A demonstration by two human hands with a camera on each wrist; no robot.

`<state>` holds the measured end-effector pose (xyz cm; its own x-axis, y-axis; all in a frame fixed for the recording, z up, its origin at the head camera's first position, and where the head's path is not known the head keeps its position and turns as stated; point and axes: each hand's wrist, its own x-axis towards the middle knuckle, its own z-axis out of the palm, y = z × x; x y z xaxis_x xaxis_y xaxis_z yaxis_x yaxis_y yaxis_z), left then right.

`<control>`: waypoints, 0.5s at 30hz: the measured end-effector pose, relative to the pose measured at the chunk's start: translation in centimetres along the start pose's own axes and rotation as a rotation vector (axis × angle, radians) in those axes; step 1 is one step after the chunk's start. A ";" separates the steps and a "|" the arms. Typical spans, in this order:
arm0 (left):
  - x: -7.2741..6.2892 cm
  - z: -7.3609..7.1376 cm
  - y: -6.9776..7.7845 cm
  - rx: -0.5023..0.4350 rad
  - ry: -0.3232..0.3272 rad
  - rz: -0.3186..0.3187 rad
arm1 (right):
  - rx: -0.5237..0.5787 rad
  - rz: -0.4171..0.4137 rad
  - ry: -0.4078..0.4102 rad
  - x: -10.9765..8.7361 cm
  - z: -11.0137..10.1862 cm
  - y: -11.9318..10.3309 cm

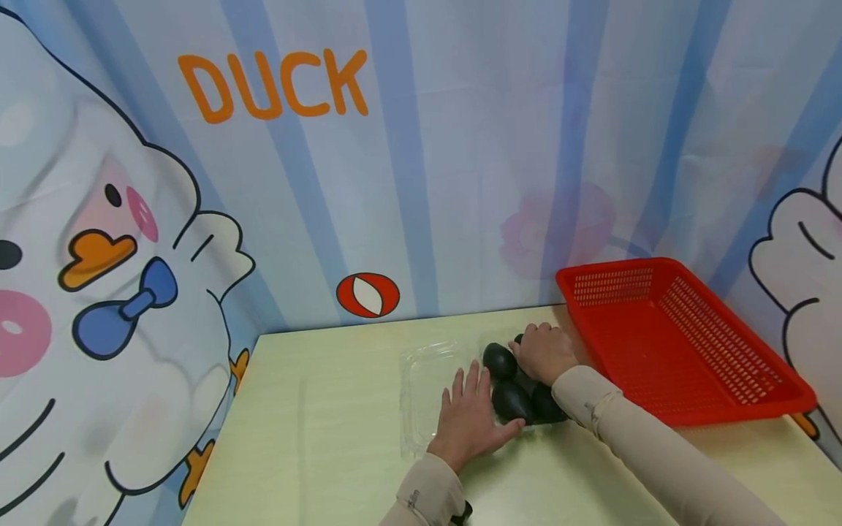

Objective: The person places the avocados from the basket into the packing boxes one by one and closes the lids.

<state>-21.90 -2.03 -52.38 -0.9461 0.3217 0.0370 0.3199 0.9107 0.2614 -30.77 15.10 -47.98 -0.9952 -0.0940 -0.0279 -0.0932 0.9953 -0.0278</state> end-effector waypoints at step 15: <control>-0.2 0.3 0.1 -0.033 0.003 -0.020 | -0.005 -0.067 0.042 0.6 -1.1 0.5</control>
<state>-21.63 -1.90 -52.60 -0.9524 0.3029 0.0347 0.2994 0.9078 0.2937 -31.47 15.61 -46.95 -0.9871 -0.1592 0.0157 -0.1595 0.9869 -0.0231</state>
